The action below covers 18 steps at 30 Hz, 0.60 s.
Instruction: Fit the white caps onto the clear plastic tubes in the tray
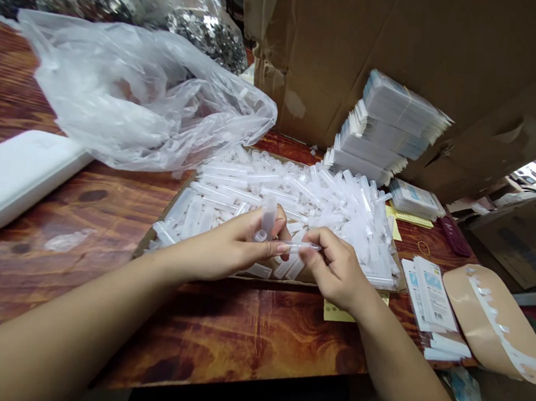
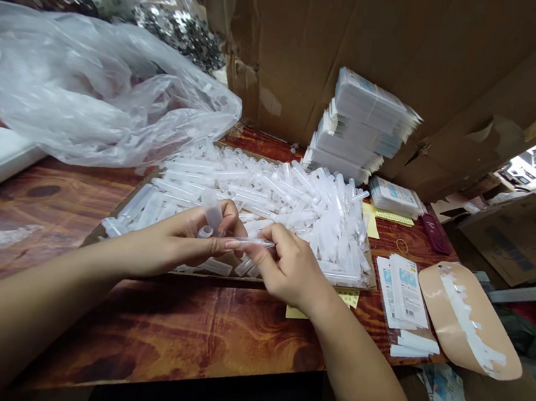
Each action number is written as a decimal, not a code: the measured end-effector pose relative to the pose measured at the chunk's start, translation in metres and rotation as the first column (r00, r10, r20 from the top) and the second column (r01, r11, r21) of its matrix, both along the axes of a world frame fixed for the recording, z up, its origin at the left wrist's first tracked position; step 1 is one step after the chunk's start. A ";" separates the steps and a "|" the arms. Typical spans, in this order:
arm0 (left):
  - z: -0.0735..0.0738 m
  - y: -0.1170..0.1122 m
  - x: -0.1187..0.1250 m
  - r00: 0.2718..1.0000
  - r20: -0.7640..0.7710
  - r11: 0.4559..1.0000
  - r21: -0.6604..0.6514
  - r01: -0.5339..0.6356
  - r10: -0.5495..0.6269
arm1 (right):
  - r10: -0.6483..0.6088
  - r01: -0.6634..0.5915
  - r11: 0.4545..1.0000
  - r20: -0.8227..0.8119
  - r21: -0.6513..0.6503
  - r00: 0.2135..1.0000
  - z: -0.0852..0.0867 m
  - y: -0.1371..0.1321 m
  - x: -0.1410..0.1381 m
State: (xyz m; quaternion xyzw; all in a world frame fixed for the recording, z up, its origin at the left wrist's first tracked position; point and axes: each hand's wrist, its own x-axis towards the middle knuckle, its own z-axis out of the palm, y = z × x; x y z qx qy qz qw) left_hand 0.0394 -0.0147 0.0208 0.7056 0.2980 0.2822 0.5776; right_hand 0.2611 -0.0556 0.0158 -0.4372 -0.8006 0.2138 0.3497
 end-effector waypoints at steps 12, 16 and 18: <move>-0.001 -0.007 0.002 0.994 -0.011 0.955 0.276 -0.105 0.112 | -0.004 -0.004 0.994 -0.076 -0.109 0.997 0.001 0.000 -0.002; 0.001 -0.018 -0.001 0.975 -0.178 0.807 0.591 -0.005 0.137 | -0.115 -0.125 0.818 -0.373 -0.561 0.921 -0.001 0.001 -0.006; 0.000 -0.022 -0.001 0.961 -0.225 0.735 0.677 0.037 0.159 | -0.175 -0.250 0.667 -0.474 -0.702 0.863 -0.002 0.003 -0.008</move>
